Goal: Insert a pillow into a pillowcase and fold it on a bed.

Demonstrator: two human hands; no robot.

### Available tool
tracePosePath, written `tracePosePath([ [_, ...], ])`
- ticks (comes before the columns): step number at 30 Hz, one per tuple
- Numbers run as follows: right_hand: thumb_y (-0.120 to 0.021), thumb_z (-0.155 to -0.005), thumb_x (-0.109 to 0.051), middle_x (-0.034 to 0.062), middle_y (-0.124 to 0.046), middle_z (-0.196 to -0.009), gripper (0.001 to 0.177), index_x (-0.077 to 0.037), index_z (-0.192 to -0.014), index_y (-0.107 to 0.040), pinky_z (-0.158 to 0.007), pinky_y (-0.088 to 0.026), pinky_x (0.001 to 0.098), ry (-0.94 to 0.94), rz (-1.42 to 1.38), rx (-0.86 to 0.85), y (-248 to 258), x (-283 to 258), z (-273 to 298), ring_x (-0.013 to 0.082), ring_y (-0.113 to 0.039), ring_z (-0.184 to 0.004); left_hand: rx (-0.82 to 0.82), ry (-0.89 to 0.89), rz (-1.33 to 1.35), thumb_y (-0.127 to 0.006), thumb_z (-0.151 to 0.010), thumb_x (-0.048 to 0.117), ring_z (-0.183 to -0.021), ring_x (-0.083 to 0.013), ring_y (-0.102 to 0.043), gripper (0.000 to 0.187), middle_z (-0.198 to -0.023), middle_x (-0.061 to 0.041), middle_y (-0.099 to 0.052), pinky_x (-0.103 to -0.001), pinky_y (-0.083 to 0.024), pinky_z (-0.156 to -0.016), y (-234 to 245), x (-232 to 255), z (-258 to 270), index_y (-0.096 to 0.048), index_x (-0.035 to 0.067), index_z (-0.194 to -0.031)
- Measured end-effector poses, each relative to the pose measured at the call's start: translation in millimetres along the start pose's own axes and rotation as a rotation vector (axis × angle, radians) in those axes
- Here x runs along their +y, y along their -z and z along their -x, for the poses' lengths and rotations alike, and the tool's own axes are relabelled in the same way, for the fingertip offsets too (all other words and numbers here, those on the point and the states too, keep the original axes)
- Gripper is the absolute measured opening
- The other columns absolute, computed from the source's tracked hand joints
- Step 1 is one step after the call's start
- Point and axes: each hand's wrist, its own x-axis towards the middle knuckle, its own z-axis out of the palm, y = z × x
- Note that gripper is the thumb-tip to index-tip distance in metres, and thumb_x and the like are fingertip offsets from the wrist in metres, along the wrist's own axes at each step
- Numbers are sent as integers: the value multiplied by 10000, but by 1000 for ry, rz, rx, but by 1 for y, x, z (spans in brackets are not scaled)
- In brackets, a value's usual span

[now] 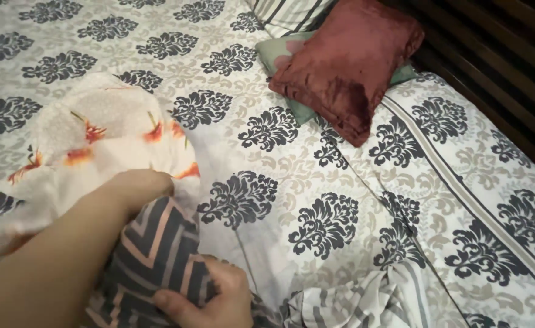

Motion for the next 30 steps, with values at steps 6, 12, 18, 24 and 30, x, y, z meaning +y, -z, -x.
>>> tracePosePath([
  [6,-742,-896,-380,146,-776,-873,372,-77,-1113,-741,-740,-592,350,-45,191,40,-12,-30,-12,268,-780,-826,166,-285,167,-674,-763,319,-1108,-266,-706,406,-1181,-67,-726,-383,-557,-911,6,3,4,-722,188,-1144],
  [12,-651,-915,-379,197,-740,-915,342,-75,-1056,-722,-724,-542,506,-101,491,149,-29,-4,-30,424,-700,-864,330,-275,178,-543,-911,250,-1061,-261,-709,311,-1331,-22,-635,-392,-560,-865,28,14,63,-682,218,-1187],
  [18,-640,-900,-426,217,-728,-902,372,-69,-967,-720,-764,-542,541,-525,662,175,-34,3,-51,425,-696,-886,465,-543,-123,-553,-885,183,-920,-256,-737,359,-1512,-42,-535,-422,-600,-666,-1,48,91,-647,142,-1229],
  [24,-636,-880,-410,183,-739,-1002,406,-122,-1167,-642,-782,-561,511,-698,599,408,-29,18,-48,382,-714,-932,547,-635,-103,-607,-810,168,-771,-299,-736,324,-1511,-216,-506,-422,-605,-574,-30,72,94,-702,25,-1085],
  [30,-609,-844,-201,126,-733,-1154,499,-210,-1343,-610,-773,-553,487,-297,639,537,-21,49,-32,365,-704,-960,571,-673,-95,-616,-815,176,-766,-287,-720,258,-1386,-180,-575,-413,-594,-604,-35,69,83,-700,62,-1031],
])
